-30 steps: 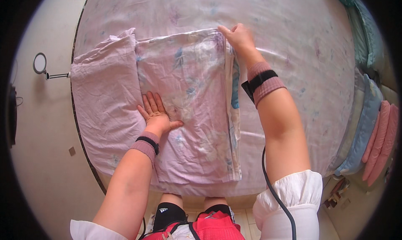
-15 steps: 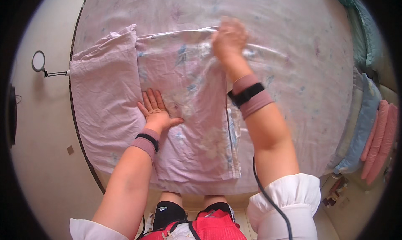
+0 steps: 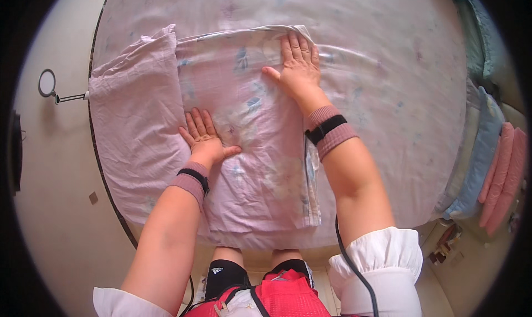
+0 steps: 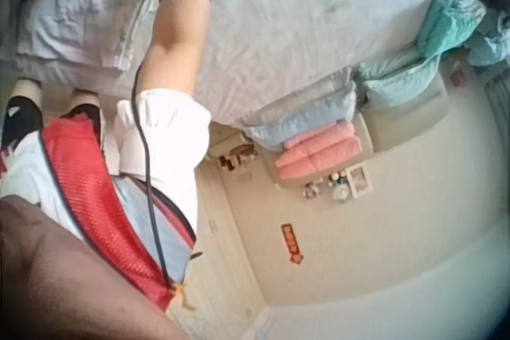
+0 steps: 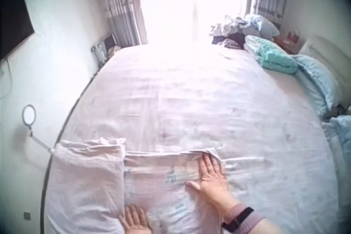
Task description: The person folds a light pink patterned sheet on a bed, smoothing and aligning the edges before stacking it with other bedding. They then pick up a red cloth and wipe the surface of a white wardrobe door.
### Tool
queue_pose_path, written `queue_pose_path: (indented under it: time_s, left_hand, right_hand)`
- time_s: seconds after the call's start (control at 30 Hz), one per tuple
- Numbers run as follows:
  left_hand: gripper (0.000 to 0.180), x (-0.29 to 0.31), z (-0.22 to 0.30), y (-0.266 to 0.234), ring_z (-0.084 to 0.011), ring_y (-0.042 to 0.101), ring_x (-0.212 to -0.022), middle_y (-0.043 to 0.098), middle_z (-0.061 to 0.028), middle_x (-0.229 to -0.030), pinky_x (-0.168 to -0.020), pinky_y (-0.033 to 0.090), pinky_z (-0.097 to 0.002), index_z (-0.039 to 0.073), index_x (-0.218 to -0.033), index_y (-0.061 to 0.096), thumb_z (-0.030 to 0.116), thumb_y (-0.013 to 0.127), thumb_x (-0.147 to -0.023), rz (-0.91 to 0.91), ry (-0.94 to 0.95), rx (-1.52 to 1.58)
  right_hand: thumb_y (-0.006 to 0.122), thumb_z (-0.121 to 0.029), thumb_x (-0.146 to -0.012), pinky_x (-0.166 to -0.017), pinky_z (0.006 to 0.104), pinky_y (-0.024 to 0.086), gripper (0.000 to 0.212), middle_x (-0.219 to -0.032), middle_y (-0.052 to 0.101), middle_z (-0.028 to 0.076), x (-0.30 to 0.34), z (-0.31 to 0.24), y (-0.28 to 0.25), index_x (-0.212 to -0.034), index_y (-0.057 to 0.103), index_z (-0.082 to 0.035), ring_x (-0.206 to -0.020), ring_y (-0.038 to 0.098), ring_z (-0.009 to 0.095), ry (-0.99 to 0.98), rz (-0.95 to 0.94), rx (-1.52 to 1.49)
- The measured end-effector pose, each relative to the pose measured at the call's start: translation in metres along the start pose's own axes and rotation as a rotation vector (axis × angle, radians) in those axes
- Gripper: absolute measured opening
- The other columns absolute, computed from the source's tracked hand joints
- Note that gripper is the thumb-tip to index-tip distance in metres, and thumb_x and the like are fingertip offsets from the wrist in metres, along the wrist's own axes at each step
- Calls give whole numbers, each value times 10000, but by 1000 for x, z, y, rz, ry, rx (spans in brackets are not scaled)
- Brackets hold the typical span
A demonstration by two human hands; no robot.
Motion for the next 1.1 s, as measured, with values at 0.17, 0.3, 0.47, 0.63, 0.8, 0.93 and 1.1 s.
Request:
queue_pose_path:
  time_s: [0.17, 0.3, 0.47, 0.63, 0.8, 0.93, 1.1]
  left_hand:
    - [1483, 1, -3, 3, -452, -272, -1471, -211, -289, -1612, -1131, -147, -658, -52, -1546, -143, 781, 706, -659, 19, -11, 0]
    - [1475, 5, 5, -3, -450, -250, -1480, -191, -293, -1616, -1133, -140, -660, -54, -1548, -134, 777, 705, -663, 31, 12, -13]
    - [1468, 4, 3, 0, -445, -250, -1481, -191, -298, -1614, -1133, -138, -660, -49, -1549, -135, 780, 698, -669, 58, 3, -18]
    - [1470, 5, -4, 4, -446, -264, -1476, -207, -298, -1609, -1130, -142, -661, -45, -1548, -143, 773, 705, -669, 82, -23, -43]
    - [1471, 4, 7, 7, -443, -259, -1479, -199, -296, -1612, -1134, -139, -655, -41, -1544, -162, 769, 706, -676, 131, -15, -65]
    - [1453, 2, 4, 12, -422, -257, -1486, -201, -276, -1620, -1138, -139, -648, -22, -1548, -169, 753, 707, -687, 156, -32, -77]
    - [1449, 4, -3, 17, -417, -246, -1491, -189, -265, -1627, -1141, -137, -645, -4, -1554, -171, 774, 688, -684, 228, -18, -60]
  right_hand:
    - [680, -565, -823, -1240, 498, 25, 959, -1673, 160, 80, 61, -78, -21, -1591, 251, -184, -1552, 72, 261, -116, 119, -125]
    - [712, -540, -786, -1238, 509, 21, 977, -1679, 129, 91, 130, -19, 38, -1586, 265, -200, -1555, 53, 271, -411, -29, -295]
    - [624, -632, -849, -1220, 545, -19, 999, -1684, 84, 106, 170, 61, 6, -1611, 172, -171, -1559, 2, 276, 153, -95, -68]
    - [726, -419, -824, -1194, 605, 67, 960, -1666, 81, 198, 212, -23, -24, -1599, 222, -163, -1541, 78, 377, -84, 71, -322]
    - [753, -464, -767, -1248, 484, 64, 921, -1656, 222, 73, 306, -16, 21, -1553, 352, -203, -1543, 137, 266, -313, -249, -292]
    - [784, -424, -761, -1182, 465, 212, 877, -1564, 342, 124, 359, 40, 6, -1504, 401, -157, -1438, 307, 260, -17, -124, -283]
    - [827, -353, -771, -778, 401, 520, 560, -1022, 699, 133, 389, 59, -2, -1193, 619, -49, -838, 641, 266, 570, -390, -852]
Point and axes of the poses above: each hand's wrist, its own x-axis away from the middle knuckle, its own y-axis out of the palm, z = x × y, the point moved 2 cm from there along -x, towards the middle knuckle
